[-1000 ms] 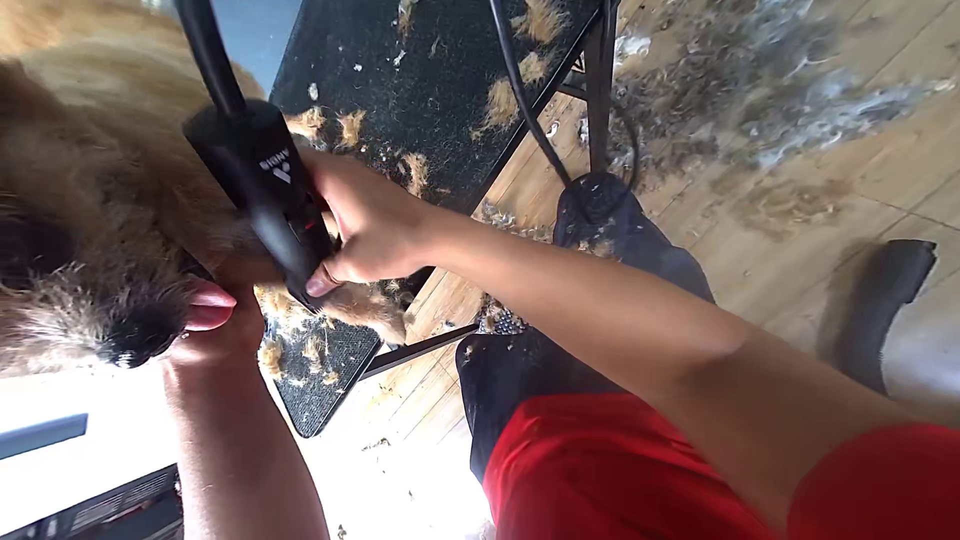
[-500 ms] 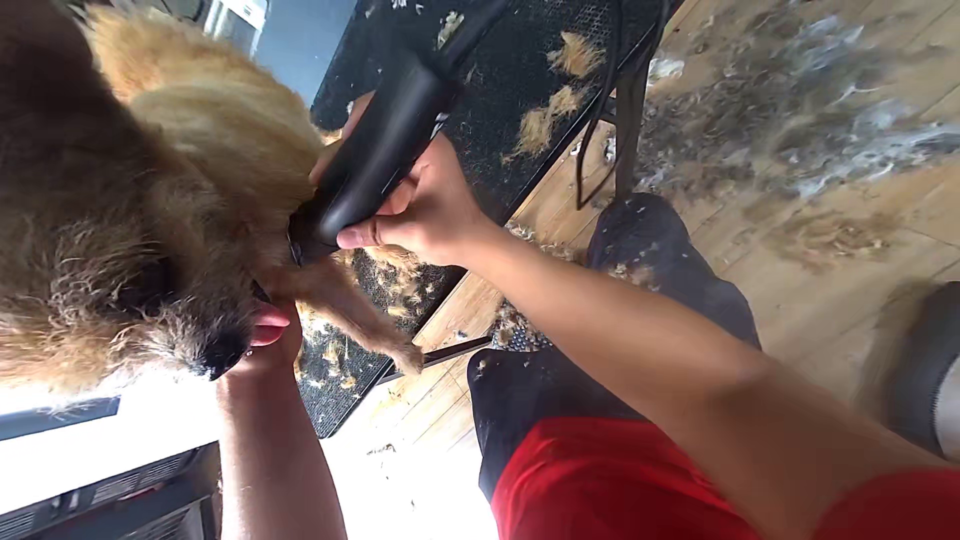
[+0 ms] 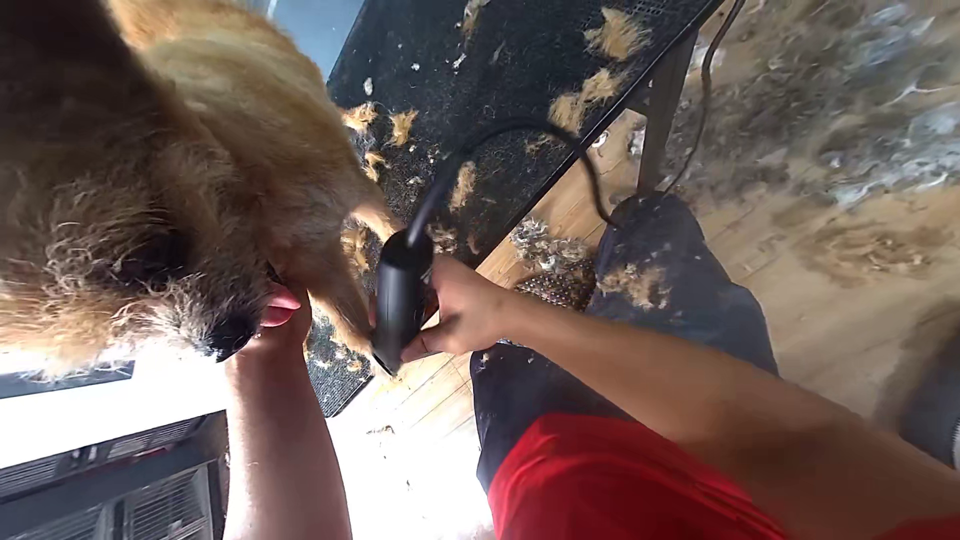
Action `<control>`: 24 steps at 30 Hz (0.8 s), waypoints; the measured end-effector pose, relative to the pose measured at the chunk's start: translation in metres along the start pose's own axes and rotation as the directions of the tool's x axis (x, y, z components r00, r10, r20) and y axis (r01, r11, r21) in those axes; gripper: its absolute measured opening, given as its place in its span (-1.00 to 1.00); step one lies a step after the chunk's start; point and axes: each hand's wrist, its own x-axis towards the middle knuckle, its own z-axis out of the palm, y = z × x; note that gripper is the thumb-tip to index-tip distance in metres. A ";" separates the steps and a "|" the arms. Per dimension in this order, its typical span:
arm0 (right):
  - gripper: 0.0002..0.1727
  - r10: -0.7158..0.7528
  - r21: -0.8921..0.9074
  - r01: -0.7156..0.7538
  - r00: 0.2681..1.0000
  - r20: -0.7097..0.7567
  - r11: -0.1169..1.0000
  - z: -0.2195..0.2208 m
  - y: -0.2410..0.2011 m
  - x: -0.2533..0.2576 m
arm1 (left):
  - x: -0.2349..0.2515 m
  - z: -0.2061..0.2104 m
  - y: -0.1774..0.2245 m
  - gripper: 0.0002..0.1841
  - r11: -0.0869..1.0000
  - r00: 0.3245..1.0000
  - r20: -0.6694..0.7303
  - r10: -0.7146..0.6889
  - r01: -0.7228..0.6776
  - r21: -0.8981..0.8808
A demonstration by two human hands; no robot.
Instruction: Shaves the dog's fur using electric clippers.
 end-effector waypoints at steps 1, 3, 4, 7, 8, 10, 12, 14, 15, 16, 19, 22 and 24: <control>-0.16 0.073 -0.009 -0.072 0.993 0.095 0.997 -0.007 -0.003 0.003 | -0.001 0.000 0.000 -0.61 1.000 1.000 -0.004 0.020 -0.020 0.008; -0.17 0.089 0.046 -0.092 0.994 0.059 0.995 -0.025 -0.004 0.014 | -0.002 0.000 -0.003 -0.68 0.997 0.996 0.047 0.081 -0.081 -0.001; -0.21 0.015 0.129 -0.004 0.997 -0.078 0.992 -0.034 0.000 0.021 | -0.002 -0.001 -0.004 -0.77 0.994 0.991 0.074 0.110 -0.109 -0.011; -0.22 -0.180 0.317 0.365 0.855 -0.487 0.876 -0.051 0.016 0.050 | 0.000 -0.003 -0.002 -0.75 0.997 0.994 0.101 0.046 -0.039 -0.072; -0.21 -0.198 0.343 0.437 0.810 -0.552 0.832 -0.052 0.020 0.058 | 0.000 -0.004 -0.001 -0.67 0.998 0.998 0.067 0.003 0.001 -0.061; -0.21 -0.202 0.387 0.499 0.777 -0.597 0.775 -0.046 0.026 0.066 | 0.001 -0.005 0.001 -0.55 0.996 0.998 0.010 -0.063 0.064 -0.055; -0.24 -0.177 0.468 0.493 0.803 -0.569 0.734 -0.038 0.032 0.066 | 0.001 -0.008 -0.003 -0.59 0.990 0.997 0.007 -0.074 0.074 -0.120; -0.25 -0.149 0.529 0.471 0.829 -0.539 0.706 -0.034 0.038 0.064 | -0.002 -0.002 -0.004 -0.54 0.991 0.998 0.037 -0.050 0.054 -0.126; -0.24 -0.147 0.537 0.462 0.837 -0.527 0.706 -0.032 0.041 0.063 | -0.003 0.003 -0.003 -0.52 0.992 0.997 0.065 -0.043 0.050 -0.114; -0.23 -0.148 0.543 0.452 0.846 -0.512 0.707 -0.032 0.043 0.062 | -0.003 0.007 -0.003 -0.51 0.992 0.996 0.071 -0.047 0.055 -0.114; -0.22 -0.149 0.553 0.433 0.863 -0.483 0.712 -0.029 0.046 0.061 | -0.005 0.010 -0.003 -0.48 0.991 0.996 0.045 -0.072 0.076 -0.108; -0.20 -0.132 0.570 0.373 0.898 -0.419 0.732 -0.027 0.045 0.058 | -0.004 0.013 -0.002 -0.44 0.997 0.997 0.055 -0.048 0.051 -0.061; -0.21 -0.127 0.572 0.298 0.939 -0.320 0.764 -0.027 0.043 0.053 | -0.004 0.013 -0.001 -0.46 0.999 0.994 0.110 -0.014 0.018 -0.037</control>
